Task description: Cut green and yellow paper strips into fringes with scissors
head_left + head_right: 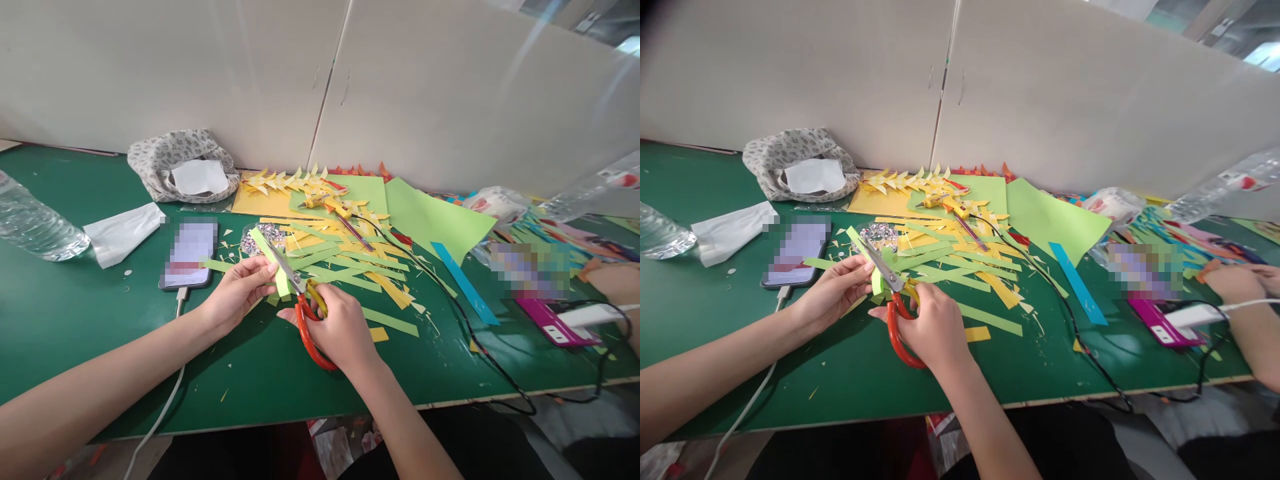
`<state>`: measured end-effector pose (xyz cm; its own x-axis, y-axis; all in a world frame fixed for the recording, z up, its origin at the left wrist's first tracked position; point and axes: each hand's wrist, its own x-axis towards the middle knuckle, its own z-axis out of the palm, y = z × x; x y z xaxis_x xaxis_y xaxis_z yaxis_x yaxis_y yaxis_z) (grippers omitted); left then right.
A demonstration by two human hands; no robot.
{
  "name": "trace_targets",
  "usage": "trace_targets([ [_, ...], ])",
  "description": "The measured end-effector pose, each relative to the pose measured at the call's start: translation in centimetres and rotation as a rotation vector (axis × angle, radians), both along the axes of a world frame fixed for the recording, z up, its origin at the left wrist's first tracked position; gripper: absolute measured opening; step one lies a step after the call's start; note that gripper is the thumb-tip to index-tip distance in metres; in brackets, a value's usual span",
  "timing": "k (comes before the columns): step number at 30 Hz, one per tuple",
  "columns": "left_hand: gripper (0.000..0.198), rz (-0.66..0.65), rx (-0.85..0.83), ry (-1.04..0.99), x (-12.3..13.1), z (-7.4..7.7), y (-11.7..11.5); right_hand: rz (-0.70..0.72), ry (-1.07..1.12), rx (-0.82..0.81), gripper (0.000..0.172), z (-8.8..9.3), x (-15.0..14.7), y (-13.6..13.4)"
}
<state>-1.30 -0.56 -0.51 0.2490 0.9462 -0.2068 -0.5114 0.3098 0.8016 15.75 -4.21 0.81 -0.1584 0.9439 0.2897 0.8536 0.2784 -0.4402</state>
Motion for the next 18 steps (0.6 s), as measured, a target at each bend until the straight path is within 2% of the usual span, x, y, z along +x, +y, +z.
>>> trace_targets([
  [12,0.010,-0.062,0.032,0.029,0.41,0.38,-0.73,-0.019,-0.024,-0.003,0.043,0.58,-0.11,0.07],
  [18,0.014,-0.050,0.019,0.038,0.47,0.39,-0.78,-0.015,0.006,0.022,0.043,0.27,-0.24,0.07],
])
